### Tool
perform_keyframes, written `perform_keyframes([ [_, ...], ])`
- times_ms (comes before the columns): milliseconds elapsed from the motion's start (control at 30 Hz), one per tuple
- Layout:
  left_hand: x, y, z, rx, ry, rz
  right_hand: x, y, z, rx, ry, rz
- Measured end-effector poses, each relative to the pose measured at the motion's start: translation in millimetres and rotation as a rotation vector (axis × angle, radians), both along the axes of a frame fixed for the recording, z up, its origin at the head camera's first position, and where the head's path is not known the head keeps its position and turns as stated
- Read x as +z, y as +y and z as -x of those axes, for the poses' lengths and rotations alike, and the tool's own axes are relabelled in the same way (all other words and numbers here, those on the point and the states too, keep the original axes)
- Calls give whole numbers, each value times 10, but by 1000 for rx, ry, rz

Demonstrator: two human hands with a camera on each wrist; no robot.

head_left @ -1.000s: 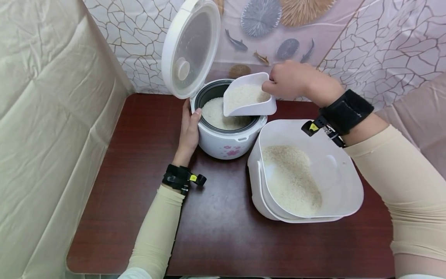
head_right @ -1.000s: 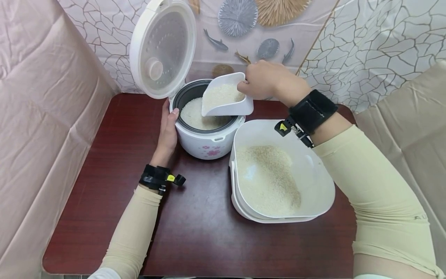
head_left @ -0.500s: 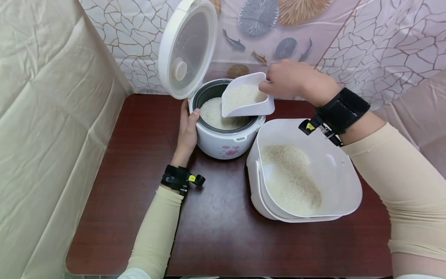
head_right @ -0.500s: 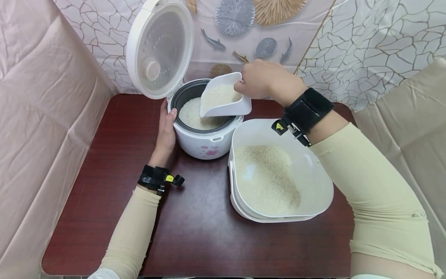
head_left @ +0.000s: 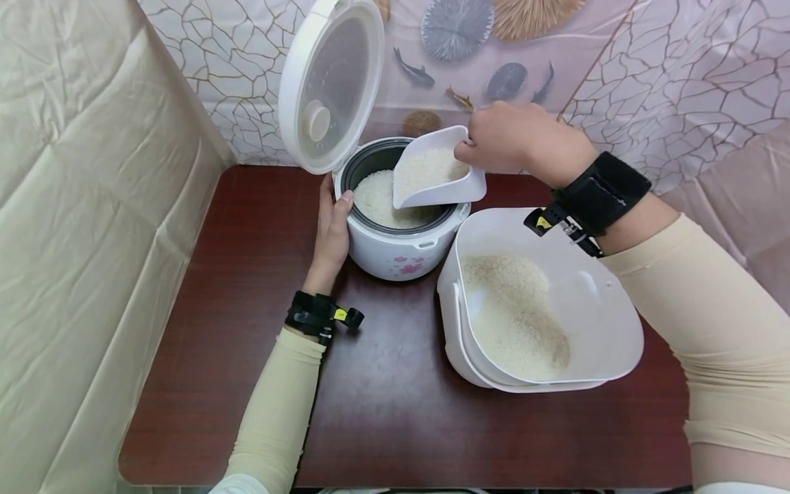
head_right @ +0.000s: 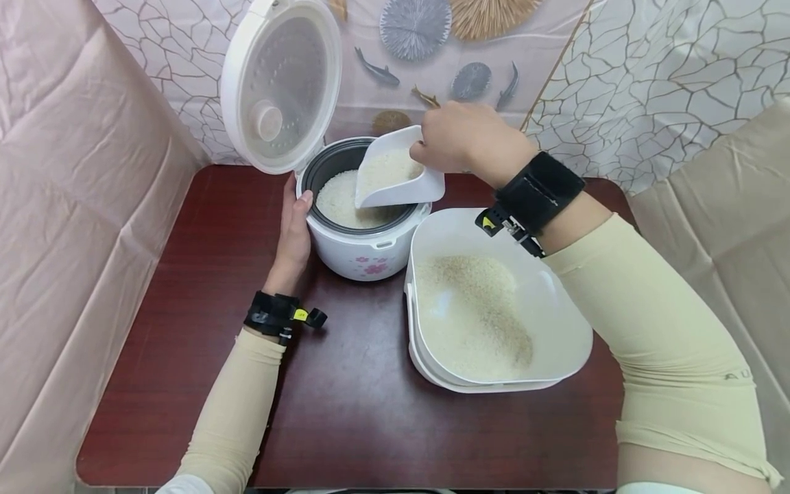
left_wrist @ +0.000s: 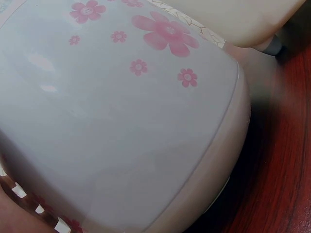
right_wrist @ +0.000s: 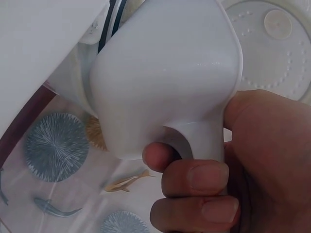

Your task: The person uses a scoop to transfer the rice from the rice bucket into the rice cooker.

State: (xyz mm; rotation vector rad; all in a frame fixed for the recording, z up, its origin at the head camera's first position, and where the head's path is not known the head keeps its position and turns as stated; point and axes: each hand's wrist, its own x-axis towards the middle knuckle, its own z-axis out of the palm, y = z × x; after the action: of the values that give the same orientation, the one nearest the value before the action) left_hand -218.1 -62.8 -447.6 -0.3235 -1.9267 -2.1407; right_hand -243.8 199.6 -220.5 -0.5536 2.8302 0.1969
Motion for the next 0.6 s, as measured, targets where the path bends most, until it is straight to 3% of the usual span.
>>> perform_keyframes([
  [600,-27,-13,20,-6,0,4,17,-24,-7,-11,1,-29],
])
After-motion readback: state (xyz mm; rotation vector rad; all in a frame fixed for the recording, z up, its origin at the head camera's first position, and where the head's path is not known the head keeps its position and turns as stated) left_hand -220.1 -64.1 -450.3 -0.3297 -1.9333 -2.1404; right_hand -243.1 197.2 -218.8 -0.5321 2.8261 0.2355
